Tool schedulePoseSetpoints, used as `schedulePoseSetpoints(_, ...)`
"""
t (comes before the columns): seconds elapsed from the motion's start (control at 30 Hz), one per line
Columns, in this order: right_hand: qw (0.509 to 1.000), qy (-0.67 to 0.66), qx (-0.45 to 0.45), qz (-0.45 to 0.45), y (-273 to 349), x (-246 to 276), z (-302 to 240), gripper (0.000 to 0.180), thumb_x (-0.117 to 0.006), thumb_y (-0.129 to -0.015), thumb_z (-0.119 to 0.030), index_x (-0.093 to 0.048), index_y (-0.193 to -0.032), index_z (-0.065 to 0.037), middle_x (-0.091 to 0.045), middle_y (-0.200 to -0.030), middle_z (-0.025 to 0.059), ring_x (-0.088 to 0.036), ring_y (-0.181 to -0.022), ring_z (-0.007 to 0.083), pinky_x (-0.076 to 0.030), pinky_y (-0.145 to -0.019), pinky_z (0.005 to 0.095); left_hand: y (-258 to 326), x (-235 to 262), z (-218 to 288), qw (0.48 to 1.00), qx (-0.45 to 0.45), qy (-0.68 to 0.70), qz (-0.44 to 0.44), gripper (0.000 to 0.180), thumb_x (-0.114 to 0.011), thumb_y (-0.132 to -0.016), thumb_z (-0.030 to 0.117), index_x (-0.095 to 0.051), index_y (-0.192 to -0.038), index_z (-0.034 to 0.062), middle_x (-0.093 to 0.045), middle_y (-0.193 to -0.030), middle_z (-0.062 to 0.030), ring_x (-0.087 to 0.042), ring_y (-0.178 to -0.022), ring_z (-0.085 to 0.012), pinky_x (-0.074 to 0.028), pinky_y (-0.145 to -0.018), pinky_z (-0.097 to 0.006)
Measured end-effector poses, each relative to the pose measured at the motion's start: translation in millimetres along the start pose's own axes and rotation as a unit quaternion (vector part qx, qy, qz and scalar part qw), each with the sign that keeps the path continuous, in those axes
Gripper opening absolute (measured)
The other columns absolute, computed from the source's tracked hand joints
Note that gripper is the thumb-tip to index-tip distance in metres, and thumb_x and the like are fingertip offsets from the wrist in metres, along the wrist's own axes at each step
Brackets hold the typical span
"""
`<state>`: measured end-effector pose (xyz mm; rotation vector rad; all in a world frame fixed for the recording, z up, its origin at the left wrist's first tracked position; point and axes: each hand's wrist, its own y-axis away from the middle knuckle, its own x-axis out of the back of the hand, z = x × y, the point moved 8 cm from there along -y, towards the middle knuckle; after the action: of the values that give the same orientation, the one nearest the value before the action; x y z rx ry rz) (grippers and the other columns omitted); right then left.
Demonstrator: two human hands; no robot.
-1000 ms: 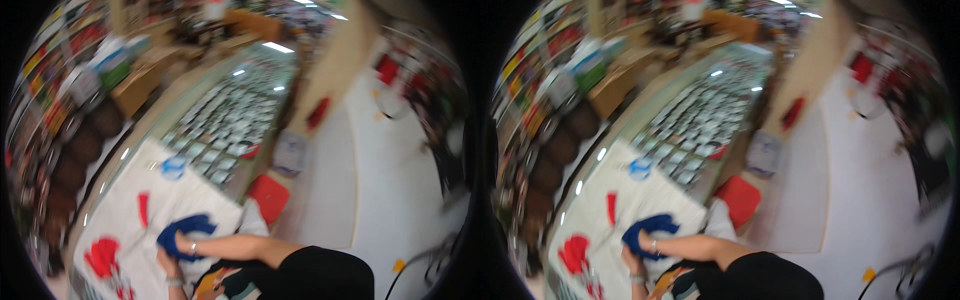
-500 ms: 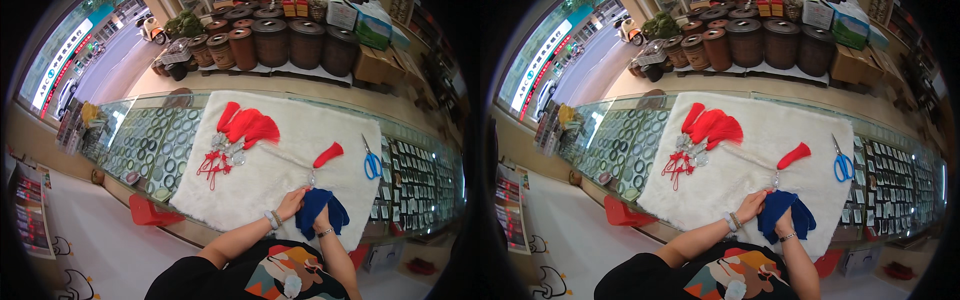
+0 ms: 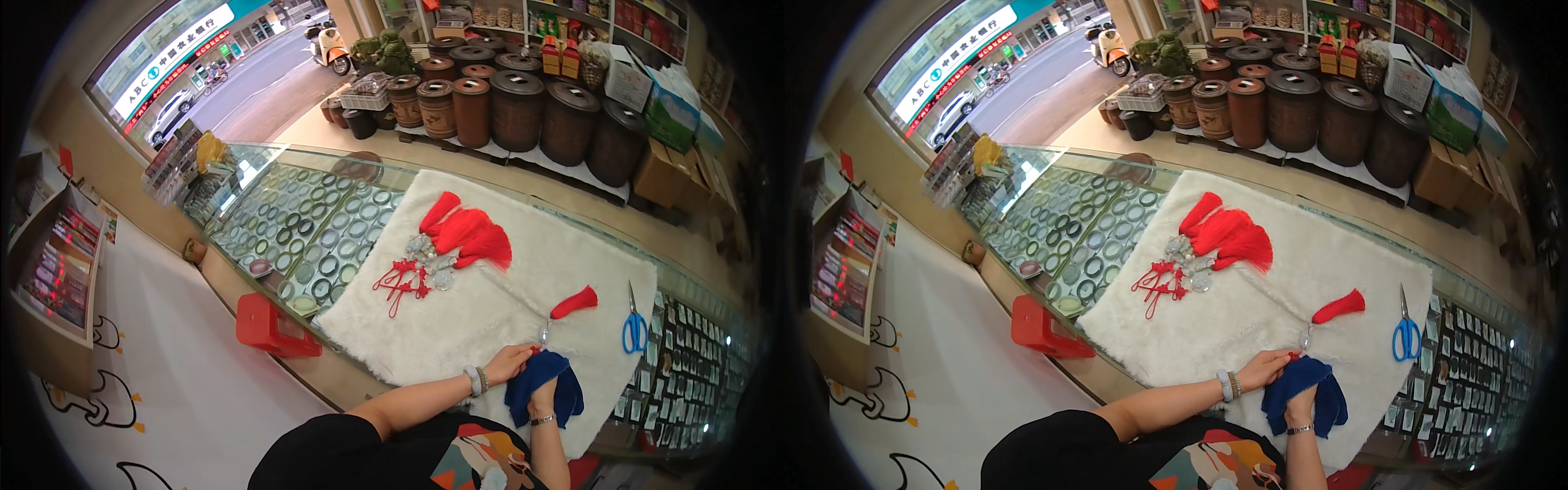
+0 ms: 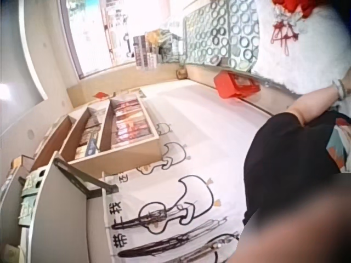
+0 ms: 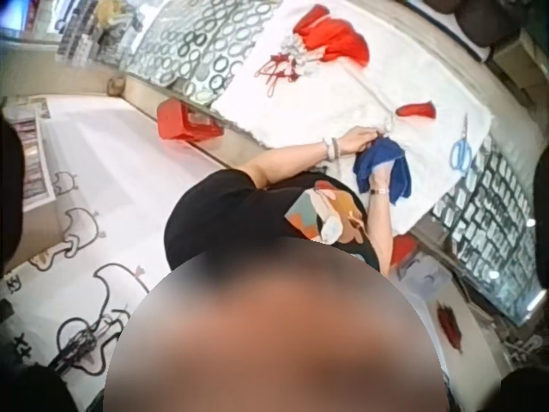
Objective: The person assembles red tassels with white jade-like pendants by threading red cords through the pendants and tying knots. They use a blue cloth to handle the pendants and place the finished tassels on a wall-mounted display rack.
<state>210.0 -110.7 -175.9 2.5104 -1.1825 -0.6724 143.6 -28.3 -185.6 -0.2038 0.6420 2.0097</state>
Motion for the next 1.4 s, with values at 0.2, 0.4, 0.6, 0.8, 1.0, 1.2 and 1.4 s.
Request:
schedulePoseSetpoints(0.2,0.996,-0.071,0.013,-0.045,0,-2,-2,0.011,-0.058,-0.094,-0.015,-0.061,-0.102,-0.007,-0.061,-0.094,-0.0002,-0.058,-0.086,0.0105,-0.049,-0.074,0.0248,8,-10,18,0.995,-0.078,-0.061,0.018,0.035,-0.043,-0.101,0.017,-0.053,-0.132,0.004,-0.064,-0.093,-0.0049,-0.057,-0.081,-0.0091,-0.046,-0.072,-0.021)
schedulePoseSetpoints(0.4,0.999,-0.041,-0.021,0.017,-6,10,9,0.01,-0.057,-0.094,-0.015,-0.062,-0.098,-0.008,-0.061,-0.093,-0.0007,-0.057,-0.084,0.0105,-0.049,-0.074,0.025,13,-16,16,0.976,-0.104,-0.191,-0.018,0.047,-0.039,-0.092,0.001,-0.043,-0.139,0.0015,-0.061,-0.121,-0.0128,-0.057,-0.106,-0.0151,-0.043,-0.095,-0.026)
schedulePoseSetpoints(0.6,1.0,0.003,0.007,-0.008,-6,8,8,0.009,-0.056,-0.094,-0.013,-0.061,-0.098,-0.007,-0.061,-0.093,-0.0003,-0.058,-0.084,0.0103,-0.048,-0.073,0.0251,16,-8,14,0.989,-0.068,-0.124,0.045,0.053,-0.04,-0.09,0.0,-0.038,-0.143,0.0063,-0.064,-0.111,-0.0103,-0.06,-0.091,-0.0146,-0.049,-0.082,-0.03)
schedulePoseSetpoints(0.8,0.998,-0.057,-0.017,-0.019,-7,8,13,0.019,-0.052,-0.097,-0.019,-0.06,-0.107,-0.004,-0.064,-0.102,0.0052,-0.061,-0.093,0.0159,-0.052,-0.079,0.0287,39,-18,51,0.924,-0.131,-0.348,0.091,0.058,-0.049,-0.086,0.002,-0.038,-0.142,0.0143,-0.061,-0.104,-0.0215,-0.062,-0.086,-0.0382,-0.052,-0.072,-0.041)
schedulePoseSetpoints(1.0,0.993,-0.105,-0.034,-0.052,-8,6,15,0.024,-0.051,-0.098,-0.022,-0.058,-0.112,-0.004,-0.063,-0.106,0.0064,-0.061,-0.097,0.0174,-0.051,-0.083,0.0298,47,-27,74,0.835,-0.26,-0.474,0.102,0.042,-0.055,-0.085,0.004,-0.051,-0.127,0.0059,-0.053,-0.112,-0.0173,-0.062,-0.083,-0.0358,-0.051,-0.072,-0.042)
schedulePoseSetpoints(1.2,0.992,-0.105,-0.032,-0.059,0,6,10,0.02,-0.051,-0.099,-0.021,-0.058,-0.108,-0.006,-0.062,-0.103,0.0041,-0.06,-0.094,0.0154,-0.05,-0.084,0.0281,40,-11,71,0.853,-0.245,-0.444,0.127,0.018,-0.06,-0.087,0.01,-0.064,-0.101,0.0004,-0.057,-0.096,-0.0151,-0.061,-0.08,-0.036,-0.051,-0.07,-0.038)
schedulePoseSetpoints(1.4,0.998,-0.052,-0.012,-0.025,6,5,5,0.018,-0.054,-0.097,-0.02,-0.061,-0.104,-0.005,-0.063,-0.099,0.003,-0.06,-0.09,0.0132,-0.05,-0.079,0.0268,18,7,27,0.968,-0.073,-0.181,0.156,0.019,-0.06,-0.09,0.013,-0.068,-0.091,-0.0037,-0.066,-0.073,-0.0112,-0.061,-0.067,-0.0142,-0.048,-0.061,-0.03)
